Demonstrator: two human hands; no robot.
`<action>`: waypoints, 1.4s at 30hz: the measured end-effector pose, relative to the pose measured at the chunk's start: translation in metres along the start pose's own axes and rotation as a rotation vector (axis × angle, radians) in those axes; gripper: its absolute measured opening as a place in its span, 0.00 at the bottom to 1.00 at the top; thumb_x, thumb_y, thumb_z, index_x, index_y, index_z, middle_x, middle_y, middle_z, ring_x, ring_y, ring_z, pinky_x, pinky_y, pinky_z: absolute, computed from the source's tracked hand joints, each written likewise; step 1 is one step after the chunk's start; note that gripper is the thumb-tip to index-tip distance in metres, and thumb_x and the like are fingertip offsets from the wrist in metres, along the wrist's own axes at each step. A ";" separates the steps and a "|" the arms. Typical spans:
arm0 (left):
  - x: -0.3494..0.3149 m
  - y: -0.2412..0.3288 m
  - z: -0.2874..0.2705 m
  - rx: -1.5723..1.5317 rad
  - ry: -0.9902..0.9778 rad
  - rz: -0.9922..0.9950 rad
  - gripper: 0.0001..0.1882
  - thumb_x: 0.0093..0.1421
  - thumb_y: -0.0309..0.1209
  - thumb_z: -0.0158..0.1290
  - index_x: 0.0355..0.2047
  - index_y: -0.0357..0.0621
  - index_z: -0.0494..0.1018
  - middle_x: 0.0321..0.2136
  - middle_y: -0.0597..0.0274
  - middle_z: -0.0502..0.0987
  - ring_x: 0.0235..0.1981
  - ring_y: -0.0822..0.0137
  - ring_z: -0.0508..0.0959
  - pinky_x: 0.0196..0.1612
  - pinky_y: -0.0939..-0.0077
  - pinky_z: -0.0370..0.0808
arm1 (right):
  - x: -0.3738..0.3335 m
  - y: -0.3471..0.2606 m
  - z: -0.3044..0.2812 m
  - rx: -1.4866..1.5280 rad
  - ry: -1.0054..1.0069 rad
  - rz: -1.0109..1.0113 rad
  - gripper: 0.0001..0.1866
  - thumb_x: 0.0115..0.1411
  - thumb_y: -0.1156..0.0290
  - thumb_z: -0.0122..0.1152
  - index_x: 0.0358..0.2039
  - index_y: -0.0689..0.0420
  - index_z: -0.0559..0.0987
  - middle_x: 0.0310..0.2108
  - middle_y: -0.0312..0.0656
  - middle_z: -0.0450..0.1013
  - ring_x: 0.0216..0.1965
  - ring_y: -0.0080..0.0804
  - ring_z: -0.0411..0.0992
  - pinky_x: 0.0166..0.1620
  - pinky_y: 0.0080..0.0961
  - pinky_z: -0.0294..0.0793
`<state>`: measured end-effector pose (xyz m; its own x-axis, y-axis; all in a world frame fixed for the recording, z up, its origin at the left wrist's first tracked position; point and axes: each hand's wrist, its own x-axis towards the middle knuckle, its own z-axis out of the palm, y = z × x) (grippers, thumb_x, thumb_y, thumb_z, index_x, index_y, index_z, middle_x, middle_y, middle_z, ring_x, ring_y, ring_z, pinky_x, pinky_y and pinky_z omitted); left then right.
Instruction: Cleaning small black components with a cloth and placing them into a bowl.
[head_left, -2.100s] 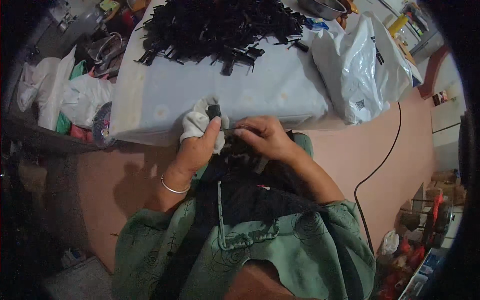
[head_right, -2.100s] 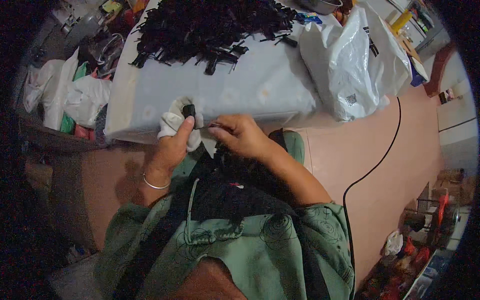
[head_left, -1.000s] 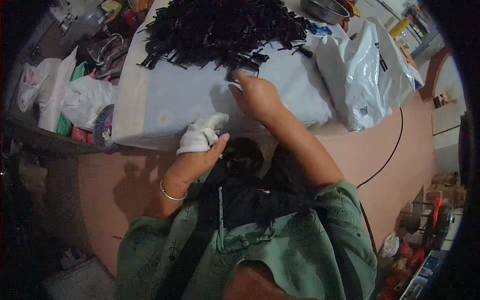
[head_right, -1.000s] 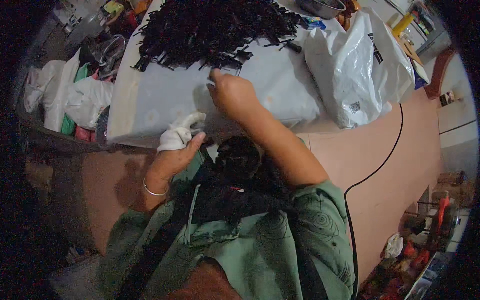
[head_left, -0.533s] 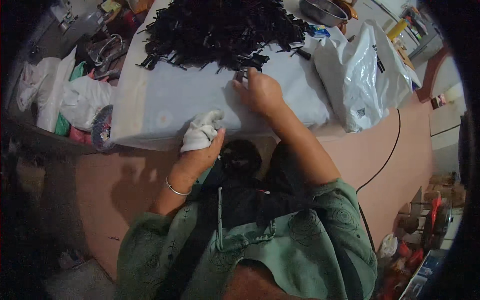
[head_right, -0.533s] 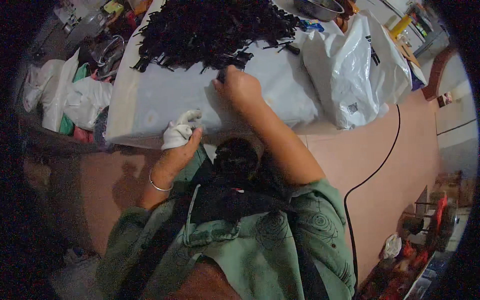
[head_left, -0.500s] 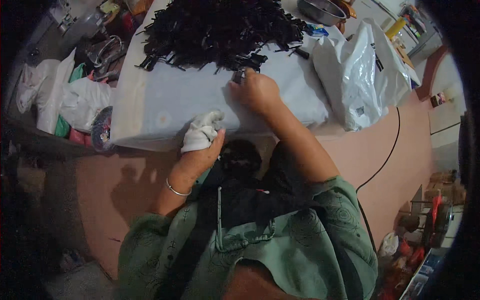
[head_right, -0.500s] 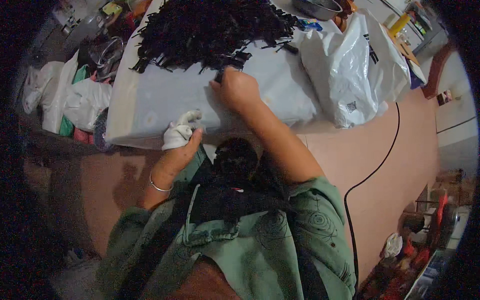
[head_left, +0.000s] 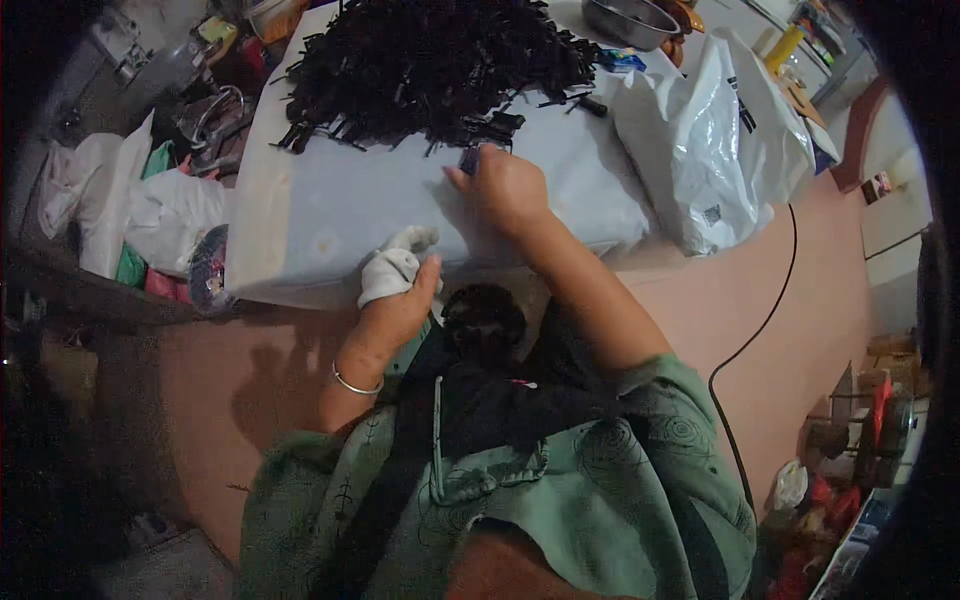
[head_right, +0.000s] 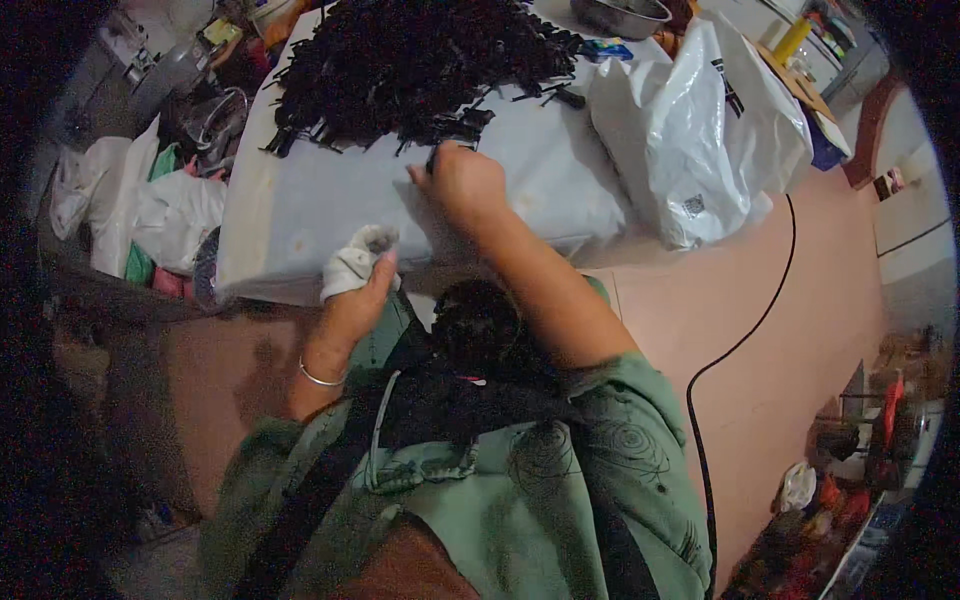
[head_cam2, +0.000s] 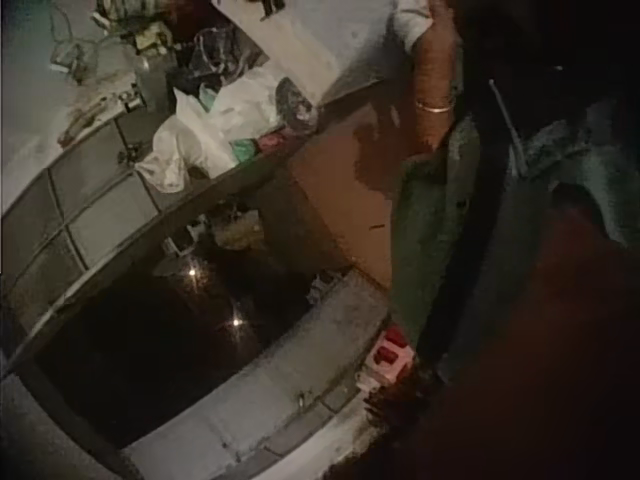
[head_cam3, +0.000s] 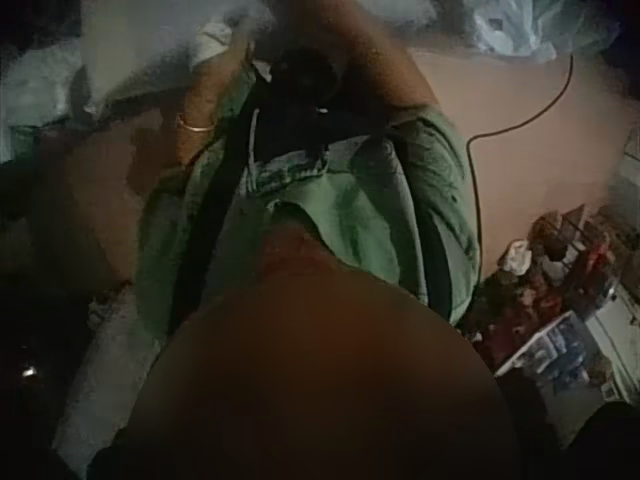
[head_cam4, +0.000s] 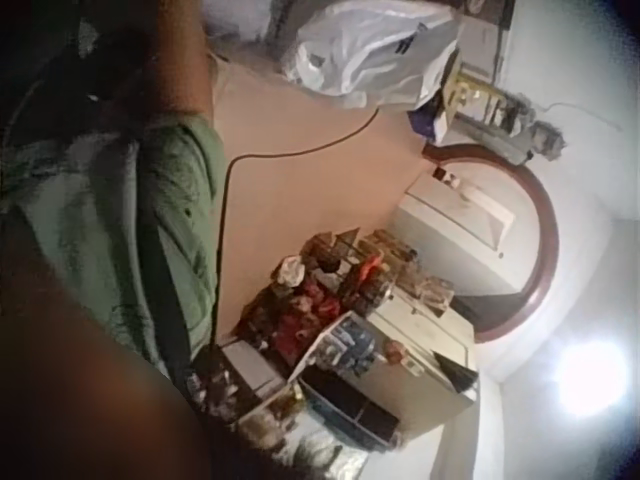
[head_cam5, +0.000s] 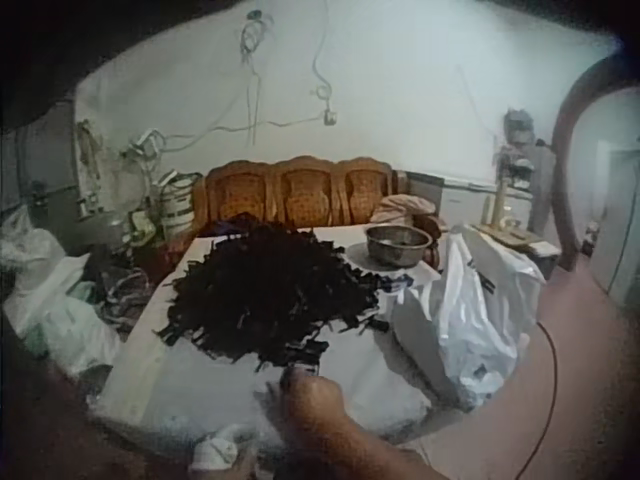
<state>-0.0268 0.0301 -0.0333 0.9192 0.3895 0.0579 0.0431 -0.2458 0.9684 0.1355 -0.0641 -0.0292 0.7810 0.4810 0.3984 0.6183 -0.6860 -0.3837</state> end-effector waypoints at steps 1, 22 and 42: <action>-0.002 -0.002 -0.001 0.005 -0.001 0.005 0.14 0.56 0.28 0.49 0.42 0.37 0.68 0.21 0.66 0.72 0.21 0.77 0.71 0.26 0.81 0.69 | 0.005 0.000 0.006 -0.001 0.004 -0.032 0.21 0.49 0.52 0.56 0.23 0.60 0.69 0.19 0.50 0.71 0.24 0.48 0.72 0.28 0.41 0.70; -0.006 0.021 -0.002 -0.797 -0.237 -0.283 0.07 0.58 0.26 0.46 0.35 0.40 0.72 0.26 0.66 0.74 0.21 0.80 0.70 0.21 0.87 0.66 | -0.070 -0.008 -0.072 0.594 -0.249 -0.534 0.18 0.46 0.73 0.61 0.40 0.58 0.71 0.22 0.42 0.67 0.19 0.35 0.66 0.23 0.27 0.66; -0.010 0.031 0.007 -0.342 -0.058 0.105 0.09 0.54 0.21 0.49 0.37 0.35 0.68 0.26 0.67 0.71 0.23 0.81 0.69 0.22 0.88 0.67 | -0.081 -0.015 -0.059 0.759 -0.273 -0.241 0.10 0.58 0.70 0.49 0.27 0.64 0.68 0.18 0.51 0.62 0.19 0.31 0.61 0.25 0.28 0.63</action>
<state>-0.0319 0.0123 -0.0058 0.9327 0.3246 0.1569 -0.1770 0.0329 0.9837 0.0579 -0.1251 -0.0066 0.5537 0.7492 0.3635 0.5867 -0.0413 -0.8087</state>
